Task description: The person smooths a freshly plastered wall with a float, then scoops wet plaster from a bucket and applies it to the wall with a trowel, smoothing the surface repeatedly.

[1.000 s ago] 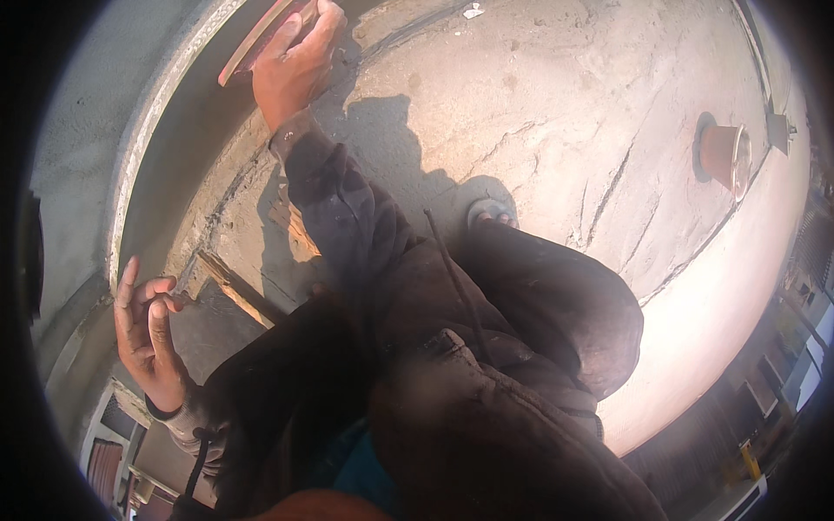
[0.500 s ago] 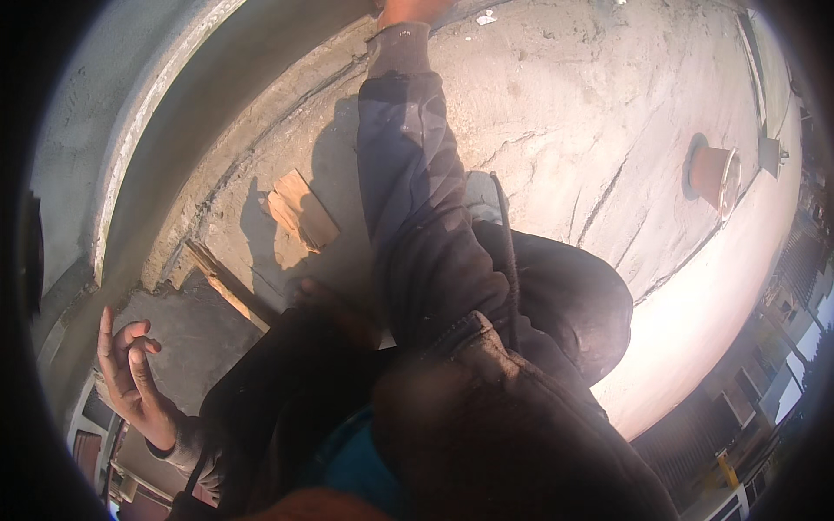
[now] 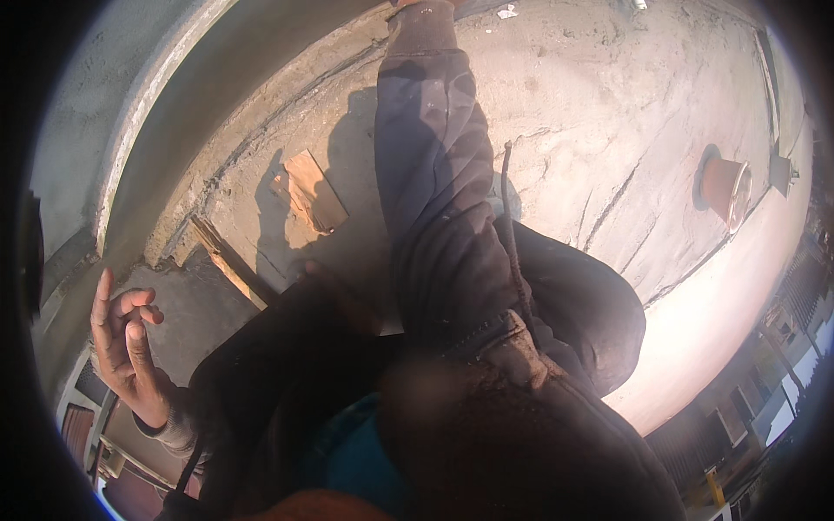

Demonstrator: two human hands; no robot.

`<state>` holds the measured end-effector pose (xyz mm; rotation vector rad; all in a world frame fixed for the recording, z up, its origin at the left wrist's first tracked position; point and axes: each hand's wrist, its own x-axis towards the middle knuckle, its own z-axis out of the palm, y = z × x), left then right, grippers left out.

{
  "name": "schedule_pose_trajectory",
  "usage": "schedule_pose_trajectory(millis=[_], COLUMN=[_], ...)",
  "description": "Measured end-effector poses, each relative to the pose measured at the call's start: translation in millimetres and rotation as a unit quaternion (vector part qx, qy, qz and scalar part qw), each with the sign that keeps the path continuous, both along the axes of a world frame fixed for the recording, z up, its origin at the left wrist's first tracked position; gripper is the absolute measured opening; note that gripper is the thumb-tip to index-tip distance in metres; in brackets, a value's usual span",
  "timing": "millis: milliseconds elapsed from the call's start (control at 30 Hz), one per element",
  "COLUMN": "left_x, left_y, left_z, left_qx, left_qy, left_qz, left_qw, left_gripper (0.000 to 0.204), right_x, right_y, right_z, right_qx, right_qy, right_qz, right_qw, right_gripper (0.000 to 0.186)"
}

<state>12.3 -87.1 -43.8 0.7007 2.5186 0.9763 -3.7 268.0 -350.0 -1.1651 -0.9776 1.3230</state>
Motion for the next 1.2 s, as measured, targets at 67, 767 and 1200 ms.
schedule_pose_trajectory(millis=[67, 767, 1200], left_x=[3.8, -3.6, -17.8], left_y=[-1.1, -31.3, -55.4], left_z=[11.8, 13.0, -3.0], left_qx=[0.016, 0.025, 0.053], left_qy=[0.064, 0.067, 0.039], left_qz=[0.016, -0.050, -0.017], left_qw=[0.998, 0.996, 0.998], left_gripper=[0.063, 0.077, 0.084], right_x=[-7.1, -48.9, -5.0], right_y=[-27.2, -146.5, -54.9], right_z=[-10.8, 2.3, -2.9], right_qx=[-0.033, -0.071, -0.012], right_qy=[0.022, 0.054, 0.012], right_qz=[-0.032, 0.003, -0.047], right_qw=[0.999, 0.996, 0.999], right_gripper=[0.048, 0.053, 0.051])
